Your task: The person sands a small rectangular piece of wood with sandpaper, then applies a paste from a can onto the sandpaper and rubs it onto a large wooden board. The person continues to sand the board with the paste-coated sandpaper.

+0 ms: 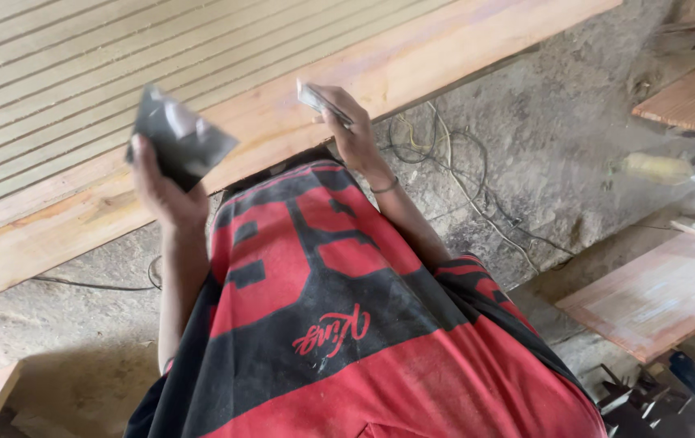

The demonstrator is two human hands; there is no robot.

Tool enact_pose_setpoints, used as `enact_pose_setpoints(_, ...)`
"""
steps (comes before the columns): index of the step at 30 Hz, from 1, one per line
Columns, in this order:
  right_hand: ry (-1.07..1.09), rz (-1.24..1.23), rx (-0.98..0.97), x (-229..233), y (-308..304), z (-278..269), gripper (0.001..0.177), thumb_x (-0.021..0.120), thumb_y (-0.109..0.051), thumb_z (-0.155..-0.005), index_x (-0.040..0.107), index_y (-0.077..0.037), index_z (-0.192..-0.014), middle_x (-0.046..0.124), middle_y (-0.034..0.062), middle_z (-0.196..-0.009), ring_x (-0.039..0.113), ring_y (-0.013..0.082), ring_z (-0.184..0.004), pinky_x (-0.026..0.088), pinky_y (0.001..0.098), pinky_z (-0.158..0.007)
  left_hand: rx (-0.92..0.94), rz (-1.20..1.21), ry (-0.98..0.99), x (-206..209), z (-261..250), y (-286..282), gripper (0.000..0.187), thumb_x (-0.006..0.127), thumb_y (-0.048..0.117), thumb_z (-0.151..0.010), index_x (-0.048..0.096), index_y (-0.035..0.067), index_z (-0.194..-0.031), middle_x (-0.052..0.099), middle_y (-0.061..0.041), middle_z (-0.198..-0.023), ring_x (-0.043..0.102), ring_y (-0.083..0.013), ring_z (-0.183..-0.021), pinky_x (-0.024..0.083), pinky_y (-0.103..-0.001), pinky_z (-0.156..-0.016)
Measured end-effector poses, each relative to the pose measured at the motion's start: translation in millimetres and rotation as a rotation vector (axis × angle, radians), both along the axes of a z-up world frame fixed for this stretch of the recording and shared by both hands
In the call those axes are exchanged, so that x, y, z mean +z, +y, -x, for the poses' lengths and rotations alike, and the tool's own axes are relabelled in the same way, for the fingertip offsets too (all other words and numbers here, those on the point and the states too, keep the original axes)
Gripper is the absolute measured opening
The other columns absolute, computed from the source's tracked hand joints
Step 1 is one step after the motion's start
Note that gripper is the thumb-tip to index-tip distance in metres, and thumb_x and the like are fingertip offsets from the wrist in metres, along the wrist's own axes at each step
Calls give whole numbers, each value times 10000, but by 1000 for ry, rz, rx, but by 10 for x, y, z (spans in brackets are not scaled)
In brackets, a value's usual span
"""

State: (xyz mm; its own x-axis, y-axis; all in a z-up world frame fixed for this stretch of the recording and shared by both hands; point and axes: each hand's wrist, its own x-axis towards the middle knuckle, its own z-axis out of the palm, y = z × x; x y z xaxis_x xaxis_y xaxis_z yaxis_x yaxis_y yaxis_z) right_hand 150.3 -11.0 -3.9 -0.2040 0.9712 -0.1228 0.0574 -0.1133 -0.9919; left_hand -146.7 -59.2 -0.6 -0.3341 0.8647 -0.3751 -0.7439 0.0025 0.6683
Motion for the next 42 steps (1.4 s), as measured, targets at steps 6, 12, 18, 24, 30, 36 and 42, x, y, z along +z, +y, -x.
enact_pose_setpoints(6, 62, -435, -2, 1070, -89, 276, 343, 420, -2, -1099, 586, 18, -1399, 579, 151, -1437, 664, 268, -1286, 585, 368, -1054, -174, -25, -187, 257, -730, 364, 415, 635, 338, -1035, 590, 44, -1324, 652, -95, -1247, 636, -214, -1163, 542, -368, -1030)
enact_pose_setpoints(12, -386, -818, 33, 1387, 9, 125, 417, 522, 66, -958, 665, -50, -1332, 569, 189, -1394, 570, 402, -1347, 538, 468, -1137, -152, -18, -182, 546, -1106, 582, 357, 637, 278, -1056, 573, 33, -1308, 653, -101, -1247, 639, -203, -1146, 549, -366, -987)
enact_pose_setpoints(18, -551, -838, 7, 1282, 203, -172, 433, 605, 82, -926, 697, -43, -1329, 597, 158, -1365, 605, 390, -1302, 557, 460, -1103, -111, -91, -213, 493, -1137, 627, 330, 626, 250, -1067, 554, 48, -1318, 650, -104, -1238, 650, -219, -1140, 563, -384, -966)
enact_pose_setpoints(24, -707, -879, 84, 1474, 337, -369, 458, 566, 29, -877, 700, -38, -1310, 615, 135, -1336, 596, 368, -1287, 535, 504, -1094, -119, -124, 188, 424, -1074, 686, 293, 553, 229, -1113, 600, -2, -1287, 669, -113, -1194, 631, -183, -1093, 545, -329, -947)
enact_pose_setpoints(30, -965, -943, 210, 1583, 355, -205, 402, 662, -120, -926, 708, -108, -1326, 616, 98, -1322, 566, 303, -1304, 517, 452, -1004, -248, -251, 848, 504, -1120, 725, 358, 494, 232, -1141, 676, -76, -1154, 672, -137, -928, 587, -146, -842, 471, -281, -772)
enact_pose_setpoints(36, -872, -676, 360, 1053, 136, -422, 406, 678, -130, -905, 717, -141, -1309, 660, 92, -1229, 606, 293, -1218, 501, 426, -907, -268, 8, 765, 479, -1155, 797, 423, 494, 253, -1143, 636, -137, -1060, 553, -158, -863, 439, -176, -791, 368, -305, -702)
enact_pose_setpoints(42, -817, -231, 44, -581, 526, -1233, 255, 564, -62, -1037, 708, -105, -1243, 710, 113, -1230, 668, 247, -1171, 539, 386, -1035, -54, -195, 507, 357, -883, 760, 487, 492, 353, -1151, 641, -98, -1256, 689, -110, -1111, 634, -178, -993, 535, -305, -857)
